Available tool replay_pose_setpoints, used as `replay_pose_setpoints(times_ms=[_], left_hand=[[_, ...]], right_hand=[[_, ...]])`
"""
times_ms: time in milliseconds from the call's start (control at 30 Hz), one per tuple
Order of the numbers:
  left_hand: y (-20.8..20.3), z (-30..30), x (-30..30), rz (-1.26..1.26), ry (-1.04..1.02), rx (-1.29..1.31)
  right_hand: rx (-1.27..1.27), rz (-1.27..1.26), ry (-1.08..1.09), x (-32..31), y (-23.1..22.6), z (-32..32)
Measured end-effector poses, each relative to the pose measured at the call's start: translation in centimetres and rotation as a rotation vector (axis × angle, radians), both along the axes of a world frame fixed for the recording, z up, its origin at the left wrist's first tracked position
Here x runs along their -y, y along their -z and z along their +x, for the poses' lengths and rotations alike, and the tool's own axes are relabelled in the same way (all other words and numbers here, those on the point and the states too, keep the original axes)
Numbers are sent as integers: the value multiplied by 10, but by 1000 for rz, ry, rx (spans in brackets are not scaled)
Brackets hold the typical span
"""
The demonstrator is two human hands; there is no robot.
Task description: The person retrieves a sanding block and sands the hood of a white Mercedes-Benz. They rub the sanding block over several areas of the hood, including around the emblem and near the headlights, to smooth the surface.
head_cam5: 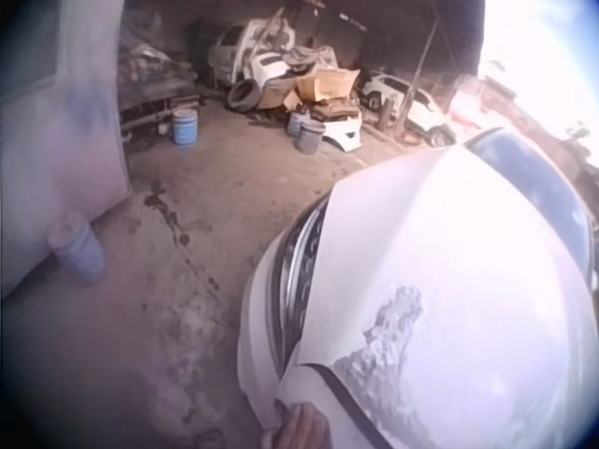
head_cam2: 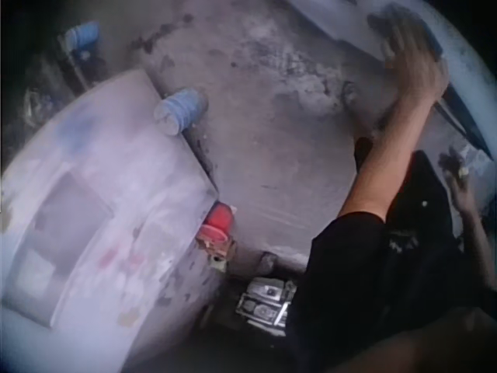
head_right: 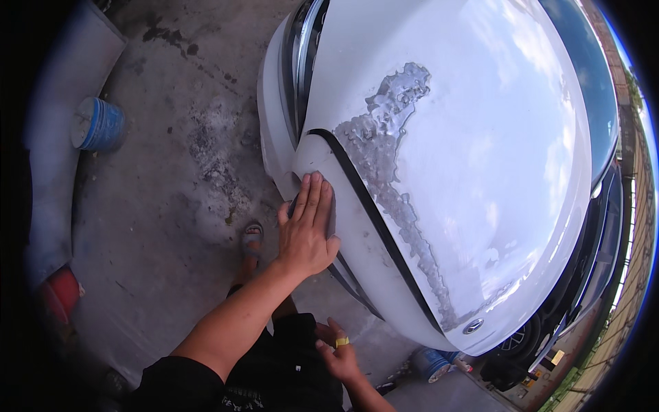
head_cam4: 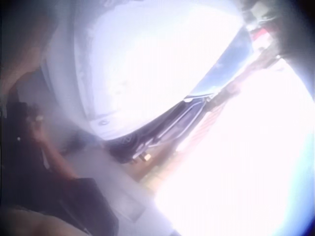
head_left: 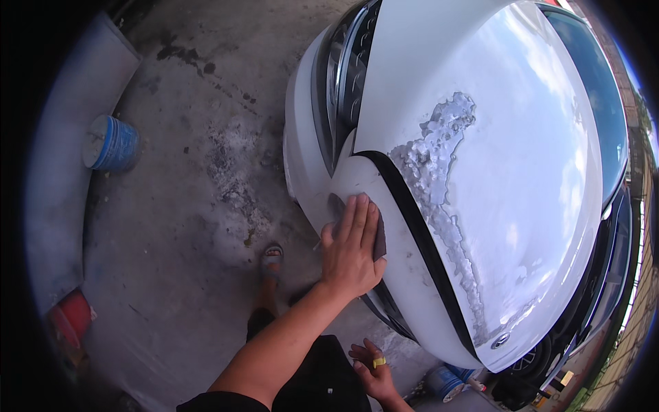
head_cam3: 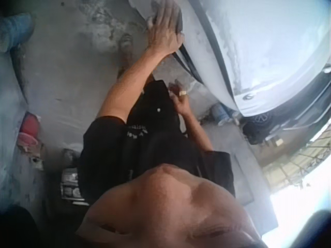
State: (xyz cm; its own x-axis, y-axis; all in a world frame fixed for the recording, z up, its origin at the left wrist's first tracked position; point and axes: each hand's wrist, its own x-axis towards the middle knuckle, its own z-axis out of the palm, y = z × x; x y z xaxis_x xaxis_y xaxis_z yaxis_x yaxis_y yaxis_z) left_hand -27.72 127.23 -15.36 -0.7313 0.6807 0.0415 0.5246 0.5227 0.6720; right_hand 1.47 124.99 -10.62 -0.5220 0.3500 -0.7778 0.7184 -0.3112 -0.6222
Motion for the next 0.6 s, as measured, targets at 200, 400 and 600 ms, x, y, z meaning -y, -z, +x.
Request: replay_pose_setpoints(times_ms=[200,400,600], left_hand=[[-6,-46,-27,46,-76,-26],[5,-11,-7,70,-29,1],[4,-7,-10,90,-74,31]], right_hand=[[-74,47,-9,4,7,4],[-14,41,-43,8,2,5],[3,39,3,8,-1,1]])
